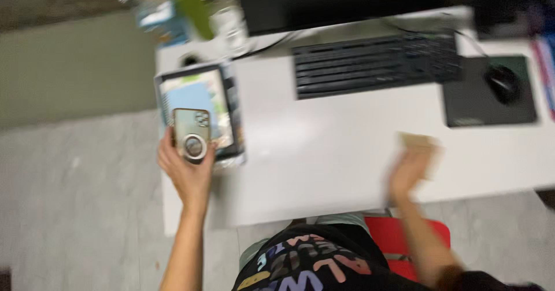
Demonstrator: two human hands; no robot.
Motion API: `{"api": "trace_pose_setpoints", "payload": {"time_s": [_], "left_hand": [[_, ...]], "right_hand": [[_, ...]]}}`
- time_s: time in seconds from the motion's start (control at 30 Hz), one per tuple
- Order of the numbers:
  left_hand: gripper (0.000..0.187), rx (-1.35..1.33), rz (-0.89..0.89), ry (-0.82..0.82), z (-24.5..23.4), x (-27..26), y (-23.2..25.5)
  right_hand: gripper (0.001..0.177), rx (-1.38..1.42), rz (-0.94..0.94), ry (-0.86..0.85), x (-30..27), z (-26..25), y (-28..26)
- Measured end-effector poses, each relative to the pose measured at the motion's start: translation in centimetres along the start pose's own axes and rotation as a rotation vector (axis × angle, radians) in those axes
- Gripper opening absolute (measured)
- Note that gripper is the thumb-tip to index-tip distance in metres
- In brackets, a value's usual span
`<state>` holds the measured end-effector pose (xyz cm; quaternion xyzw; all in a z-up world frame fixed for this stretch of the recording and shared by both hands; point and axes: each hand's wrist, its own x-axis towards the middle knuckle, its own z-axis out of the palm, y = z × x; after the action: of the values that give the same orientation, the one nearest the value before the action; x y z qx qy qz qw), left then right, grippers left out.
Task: The person wipes a white desk with a cloth, moving a mousepad, mouse, keyboard, and a cup with a spoon aside to clean underneath. They then place books and a phone on the desk and wipe the monitor.
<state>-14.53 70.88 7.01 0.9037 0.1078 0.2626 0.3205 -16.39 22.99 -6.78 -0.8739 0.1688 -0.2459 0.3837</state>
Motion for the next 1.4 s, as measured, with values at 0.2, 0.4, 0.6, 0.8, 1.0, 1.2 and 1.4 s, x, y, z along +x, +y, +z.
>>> {"api": "trace_pose_setpoints", "payload": {"time_s": [0.2, 0.4, 0.6, 0.8, 1.0, 1.2, 1.4], "left_hand": [[0.094, 0.178, -0.013, -0.064, 7.5, 5.7, -1.0], [0.102, 0.343, -0.179, -0.083, 10.7, 6.0, -2.8], [0.100, 0.302, 0.202, -0.100, 15.5, 4.3, 0.4], [0.062, -0.533, -0.313, -0.459, 26.7, 5.8, 6.8], [0.058, -0.818, -0.725, -0.649, 30.2, 8.5, 8.4], [0.060, -0.872, -0.815, -0.644, 32.4, 9.7, 7.5], [0.059, -0.890, -0.954, -0.550, 34.7, 11.1, 5.7]], "right_hand": [[0.050, 0.212, -0.430, -0.702, -8.2, 8.9, -9.3], [0.024, 0.089, -0.324, -0.459, 6.1, 0.9, -4.0], [0.028, 0.042, 0.077, 0.048, 7.9, 5.8, -5.5], [0.044, 0.063, -0.808, -0.831, -5.1, 8.3, -11.0], [0.025, -0.026, -0.473, -0.754, 5.5, -1.2, -4.1], [0.046, 0.038, 0.160, -0.537, 21.2, -2.7, 1.8], [0.062, 0.016, 0.217, -0.250, 35.8, 2.1, 9.7]]}}
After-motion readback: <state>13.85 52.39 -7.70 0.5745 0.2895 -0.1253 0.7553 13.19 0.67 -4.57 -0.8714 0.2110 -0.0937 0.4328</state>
